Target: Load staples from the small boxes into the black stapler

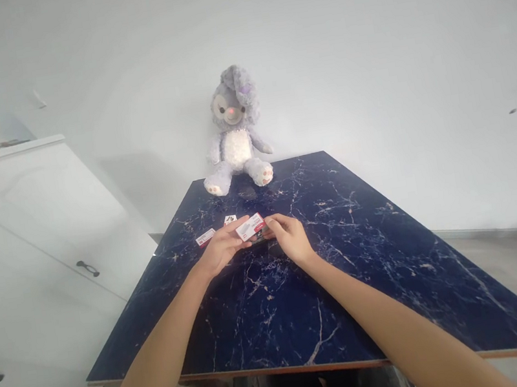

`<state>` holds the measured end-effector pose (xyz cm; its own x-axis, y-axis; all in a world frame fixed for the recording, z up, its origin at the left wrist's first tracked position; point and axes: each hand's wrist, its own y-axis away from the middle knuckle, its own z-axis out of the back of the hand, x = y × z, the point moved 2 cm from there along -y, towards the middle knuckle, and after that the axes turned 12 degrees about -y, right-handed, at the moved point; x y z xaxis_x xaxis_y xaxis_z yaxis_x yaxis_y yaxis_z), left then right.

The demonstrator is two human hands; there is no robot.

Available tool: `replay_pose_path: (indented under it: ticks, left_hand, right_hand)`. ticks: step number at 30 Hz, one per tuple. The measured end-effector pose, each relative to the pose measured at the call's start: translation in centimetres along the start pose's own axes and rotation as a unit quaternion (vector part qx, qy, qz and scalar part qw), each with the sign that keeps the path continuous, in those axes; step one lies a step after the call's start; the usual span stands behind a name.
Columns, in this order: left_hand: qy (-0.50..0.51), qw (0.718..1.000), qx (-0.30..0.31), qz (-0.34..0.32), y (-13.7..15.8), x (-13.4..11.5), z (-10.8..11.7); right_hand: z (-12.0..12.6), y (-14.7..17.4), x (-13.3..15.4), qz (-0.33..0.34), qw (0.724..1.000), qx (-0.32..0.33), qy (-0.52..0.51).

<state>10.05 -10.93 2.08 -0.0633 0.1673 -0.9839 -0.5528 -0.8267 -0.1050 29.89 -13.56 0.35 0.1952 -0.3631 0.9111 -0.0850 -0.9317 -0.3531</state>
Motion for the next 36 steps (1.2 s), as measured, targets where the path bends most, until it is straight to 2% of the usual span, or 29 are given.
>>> replay_pose_path:
  ticks: [3,5,11,16,18,21,25,29,33,36]
  left_hand:
    - [0.022,0.998,0.055,0.003,0.2,-0.7,-0.1]
    - [0.017,0.998,0.066,0.008,0.3,-1.0,-0.1]
    - [-0.024,0.999,0.012,0.036,0.1,-0.5,0.5]
    - [-0.043,0.997,-0.035,0.053,-0.3,0.3,1.0]
    - [-0.061,0.995,-0.064,0.047,-0.5,0.6,1.1]
    - [-0.098,0.989,-0.103,0.031,-0.7,1.0,1.1]
    - [-0.139,0.983,-0.123,0.008,-0.8,1.3,0.8]
    - [-0.160,0.978,-0.132,-0.012,-0.7,1.2,0.5]
    - [-0.152,0.978,-0.144,-0.012,-0.7,1.2,0.6]
    - [-0.129,0.981,-0.142,-0.013,-0.8,1.6,0.8]
  right_hand:
    - [0.0,-0.1,-0.2,-0.011,1.000,0.005,0.008]
    - [0.0,-0.1,-0.4,-0.017,1.000,0.008,0.022]
    - [0.5,-0.7,-1.3,-0.017,1.000,0.014,0.005]
    - [1.8,-1.2,-1.1,0.020,0.995,-0.088,0.041]
    - [1.9,-1.1,-0.5,0.051,0.993,-0.104,0.031]
    - [1.5,-0.8,0.3,0.082,0.993,-0.078,0.040]
    - [0.8,-0.4,0.8,0.101,0.985,-0.032,0.136]
    - [0.6,-0.1,1.0,0.146,0.969,-0.021,0.199]
    - [0.8,-0.2,1.2,0.163,0.967,-0.032,0.196]
    - [1.0,-0.5,0.9,0.128,0.979,-0.020,0.157]
